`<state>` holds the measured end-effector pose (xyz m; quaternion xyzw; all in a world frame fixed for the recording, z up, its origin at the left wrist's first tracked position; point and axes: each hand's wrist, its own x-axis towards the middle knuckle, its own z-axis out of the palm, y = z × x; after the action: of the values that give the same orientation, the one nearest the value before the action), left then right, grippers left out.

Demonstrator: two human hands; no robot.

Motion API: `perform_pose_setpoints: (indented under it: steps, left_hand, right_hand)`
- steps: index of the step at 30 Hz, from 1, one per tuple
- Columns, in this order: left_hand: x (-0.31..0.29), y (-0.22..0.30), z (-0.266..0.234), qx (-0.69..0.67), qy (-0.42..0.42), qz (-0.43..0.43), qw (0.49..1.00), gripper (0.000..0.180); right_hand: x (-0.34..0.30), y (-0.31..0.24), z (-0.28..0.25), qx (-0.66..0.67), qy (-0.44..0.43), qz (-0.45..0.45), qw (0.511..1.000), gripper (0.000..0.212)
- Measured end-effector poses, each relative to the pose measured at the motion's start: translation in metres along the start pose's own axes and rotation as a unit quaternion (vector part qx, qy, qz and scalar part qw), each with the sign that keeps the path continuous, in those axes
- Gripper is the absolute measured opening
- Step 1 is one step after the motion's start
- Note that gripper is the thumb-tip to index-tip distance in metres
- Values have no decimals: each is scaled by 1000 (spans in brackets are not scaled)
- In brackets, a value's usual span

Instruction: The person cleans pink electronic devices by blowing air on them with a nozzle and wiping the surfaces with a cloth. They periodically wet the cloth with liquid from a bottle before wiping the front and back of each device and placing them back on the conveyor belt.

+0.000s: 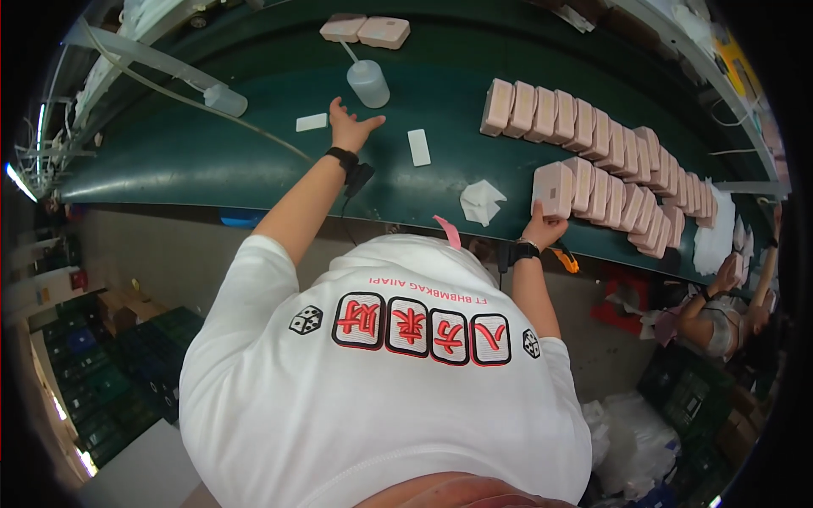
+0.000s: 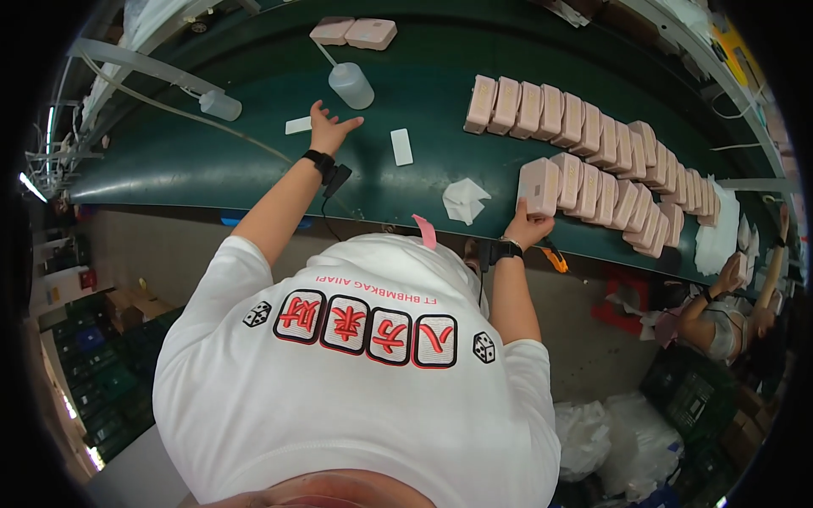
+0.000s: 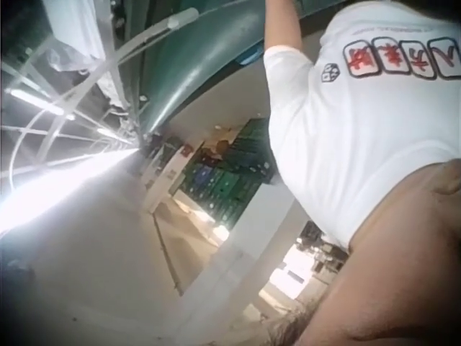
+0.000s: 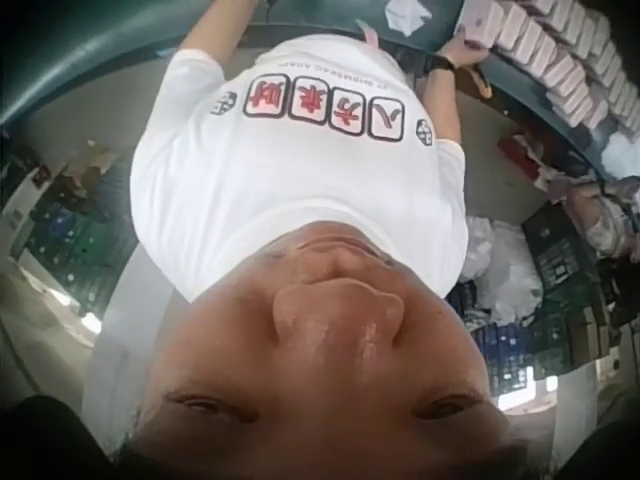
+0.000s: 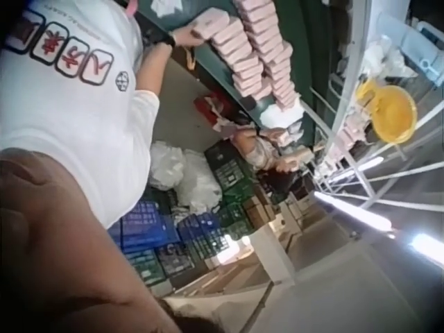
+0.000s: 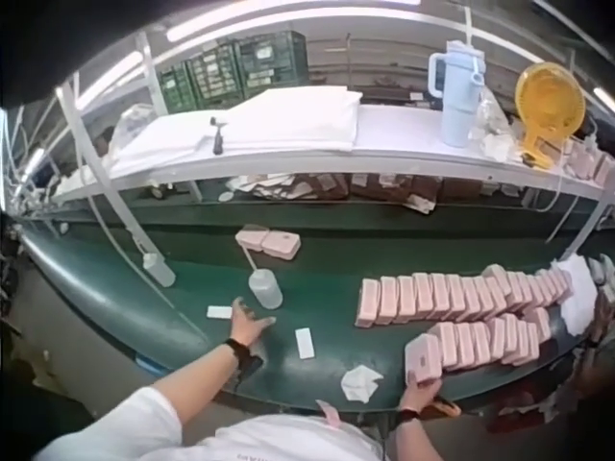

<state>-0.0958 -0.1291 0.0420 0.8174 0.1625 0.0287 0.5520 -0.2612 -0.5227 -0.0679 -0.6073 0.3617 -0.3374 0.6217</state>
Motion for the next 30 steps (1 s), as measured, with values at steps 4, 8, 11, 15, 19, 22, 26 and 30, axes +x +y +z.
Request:
perform_pose_setpoints:
  steps: [4, 8, 11, 15, 19, 22, 26, 30]
  left_hand:
    - [50, 0, 6, 82, 59, 74, 992, 112]
    - [89, -10, 10, 79, 53, 134, 986, 104]
    - [104, -18, 2, -12, 44, 79, 996, 97]
    - [118, -36, -23, -20, 89, 101, 991, 88]
    - [158, -62, -86, -23, 183, 85, 979, 88]
    - [188, -89, -146, -15, 232, 66, 970, 89]
    - [209, -105, -207, 13, 270, 23, 962, 89]
    - [211, -120, -225, -31, 372, -21, 928, 94]
  right_hand:
    - [-13, 3, -1, -212, 46, -75, 973, 54]
    - [-13, 3, -14, -297, -23, -21, 954, 47]
    - [-5, 2, -20, -226, -38, 84, 970, 44]
    - [2, 7, -22, -145, -15, 112, 983, 50]
    - [-1, 10, -10, -95, 178, 103, 974, 50]
    - [-33, -26, 2, -71, 135, 212, 965, 49]
    - [-70, -97, 40, -26, -24, 264, 964, 42]
    - [-68, -150, 112, 4, -161, 237, 958, 40]
